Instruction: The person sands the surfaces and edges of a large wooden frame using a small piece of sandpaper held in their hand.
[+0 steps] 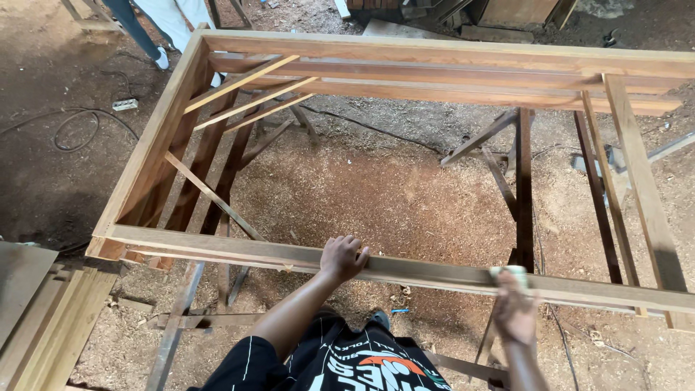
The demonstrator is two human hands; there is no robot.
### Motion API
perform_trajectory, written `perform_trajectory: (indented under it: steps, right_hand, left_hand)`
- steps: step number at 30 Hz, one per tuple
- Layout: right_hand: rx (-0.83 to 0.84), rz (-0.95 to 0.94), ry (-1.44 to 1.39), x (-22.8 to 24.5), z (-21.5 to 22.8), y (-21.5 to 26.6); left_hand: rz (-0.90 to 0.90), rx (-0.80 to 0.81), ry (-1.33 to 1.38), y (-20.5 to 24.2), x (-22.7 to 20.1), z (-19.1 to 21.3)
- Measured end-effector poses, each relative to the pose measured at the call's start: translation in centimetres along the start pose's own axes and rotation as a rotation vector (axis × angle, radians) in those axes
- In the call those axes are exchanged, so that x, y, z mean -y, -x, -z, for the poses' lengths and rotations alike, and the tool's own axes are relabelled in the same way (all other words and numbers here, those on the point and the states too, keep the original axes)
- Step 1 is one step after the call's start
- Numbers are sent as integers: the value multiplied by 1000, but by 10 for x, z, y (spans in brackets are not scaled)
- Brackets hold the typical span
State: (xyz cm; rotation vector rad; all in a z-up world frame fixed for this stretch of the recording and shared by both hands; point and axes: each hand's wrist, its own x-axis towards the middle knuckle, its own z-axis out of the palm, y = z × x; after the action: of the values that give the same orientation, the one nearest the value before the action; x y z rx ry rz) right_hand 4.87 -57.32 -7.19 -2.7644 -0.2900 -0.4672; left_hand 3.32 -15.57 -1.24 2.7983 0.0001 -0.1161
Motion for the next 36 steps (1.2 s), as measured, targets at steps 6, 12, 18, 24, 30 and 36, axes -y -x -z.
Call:
perform_trajectory:
  steps: [6, 12, 18, 24, 30, 36]
  right_hand:
    - [29, -334, 150, -5, 6, -11]
    - [-175, 260, -12, 104, -32, 10]
    - [43, -172, 141, 20, 0, 2]
    - [-92, -249, 204, 47, -13, -3]
    - [-254, 144, 46, 163, -22, -15]
    - [253, -384, 110, 85, -8, -14]
  left_hand:
    - [-16, -19, -4, 1, 0, 4]
    - [-43, -57, 39, 4, 5, -1]
    - [-43, 49, 33, 1, 8, -2]
    - [-23, 179, 17, -1, 2, 17]
    - [-46, 248, 8, 0, -1, 29]
    - [-63, 282, 2, -1, 1, 25]
